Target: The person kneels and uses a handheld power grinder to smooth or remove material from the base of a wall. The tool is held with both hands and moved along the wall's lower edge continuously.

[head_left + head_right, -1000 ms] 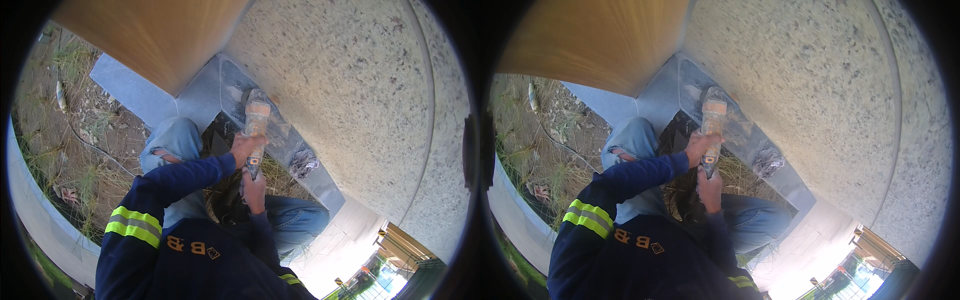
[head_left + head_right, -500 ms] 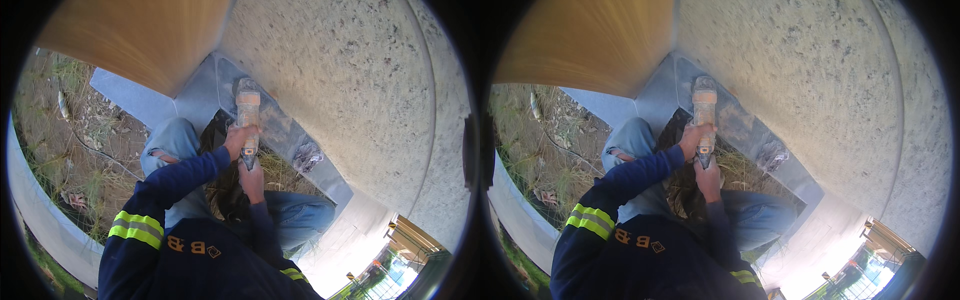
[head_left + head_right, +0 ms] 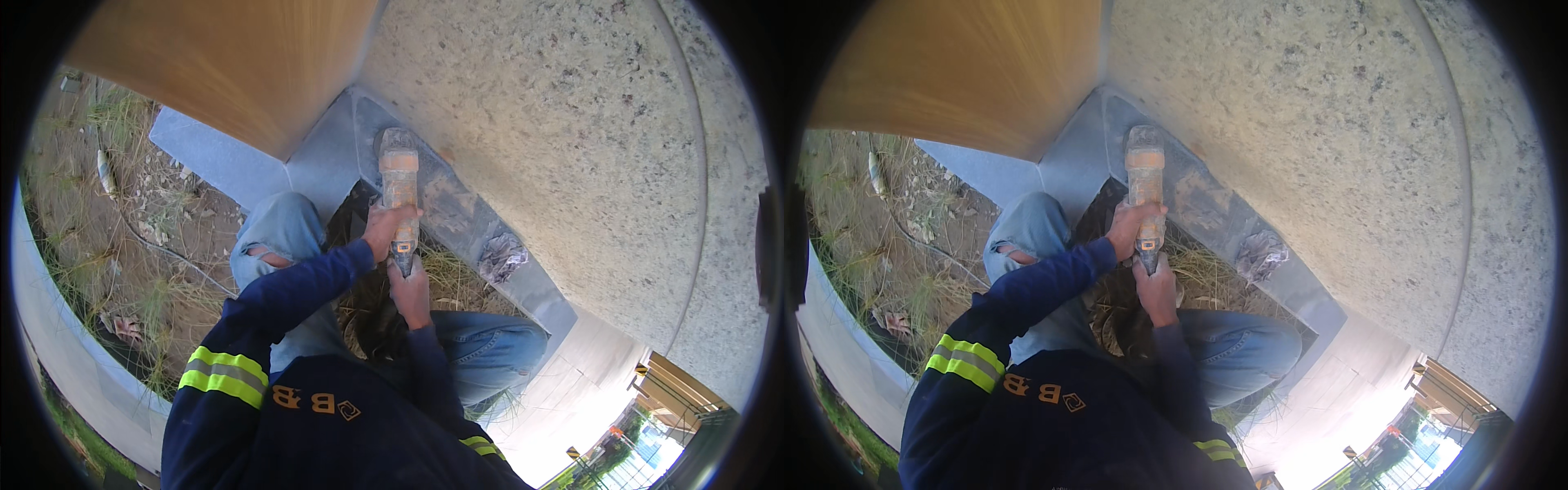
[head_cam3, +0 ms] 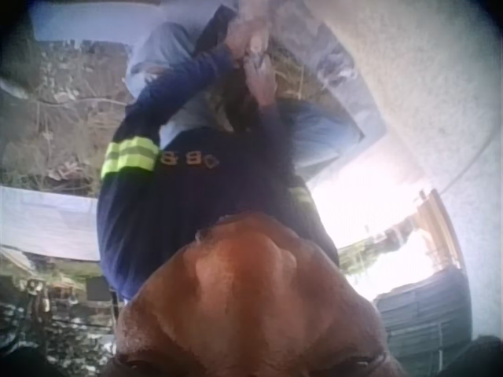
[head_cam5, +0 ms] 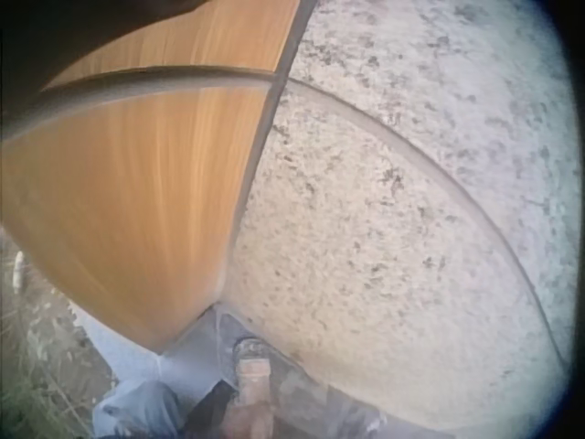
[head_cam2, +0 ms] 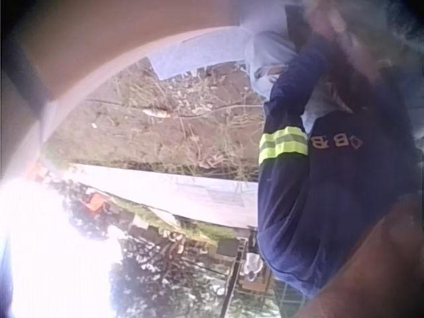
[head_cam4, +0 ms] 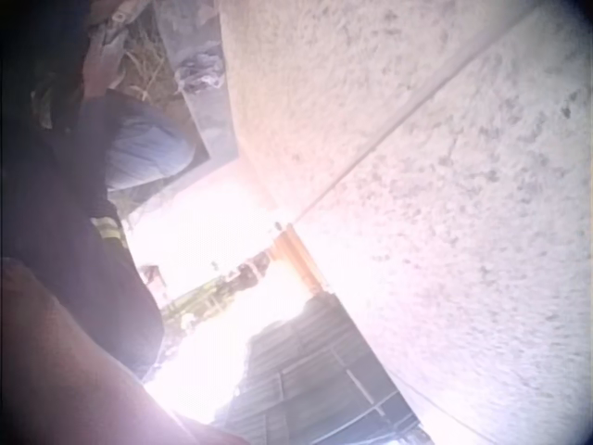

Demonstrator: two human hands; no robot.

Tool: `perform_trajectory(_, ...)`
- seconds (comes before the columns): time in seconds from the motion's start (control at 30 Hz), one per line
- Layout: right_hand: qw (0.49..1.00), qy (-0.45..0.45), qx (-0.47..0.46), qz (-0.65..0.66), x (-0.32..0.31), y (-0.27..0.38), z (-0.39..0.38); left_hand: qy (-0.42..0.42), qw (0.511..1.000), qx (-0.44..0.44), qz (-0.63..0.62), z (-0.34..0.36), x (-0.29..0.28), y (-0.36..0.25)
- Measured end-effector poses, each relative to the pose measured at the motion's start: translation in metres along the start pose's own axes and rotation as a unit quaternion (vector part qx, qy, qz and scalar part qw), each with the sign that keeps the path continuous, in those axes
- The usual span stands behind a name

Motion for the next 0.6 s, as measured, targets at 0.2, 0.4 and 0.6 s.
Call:
perform_trajectory(0.2,0.998,0.018,0.058,0.033,0.004,0.000,-0.006,-0.026,0.999,0.009,0.020,0.000,0.002,0.002)
perform_trajectory(0.4,0.999,-0.005,-0.022,0.023,0.001,0.013,-0.002,-0.017,1.000,-0.016,0.002,-0.003,0.001,-0.001)
perform_trajectory(0.6,0.998,0.013,0.048,0.040,0.004,0.005,-0.002,-0.010,1.000,-0.012,0.009,-0.001,0.006,-0.004)
Point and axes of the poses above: each hand's wrist, its own z-axis towards the middle knuckle, its own x-axis out of the palm, y = z × x, the point moved 10 cm from there along z, towards the middle knuckle, and after that the axes turned 9 degrees about y, right-handed, at the moved point
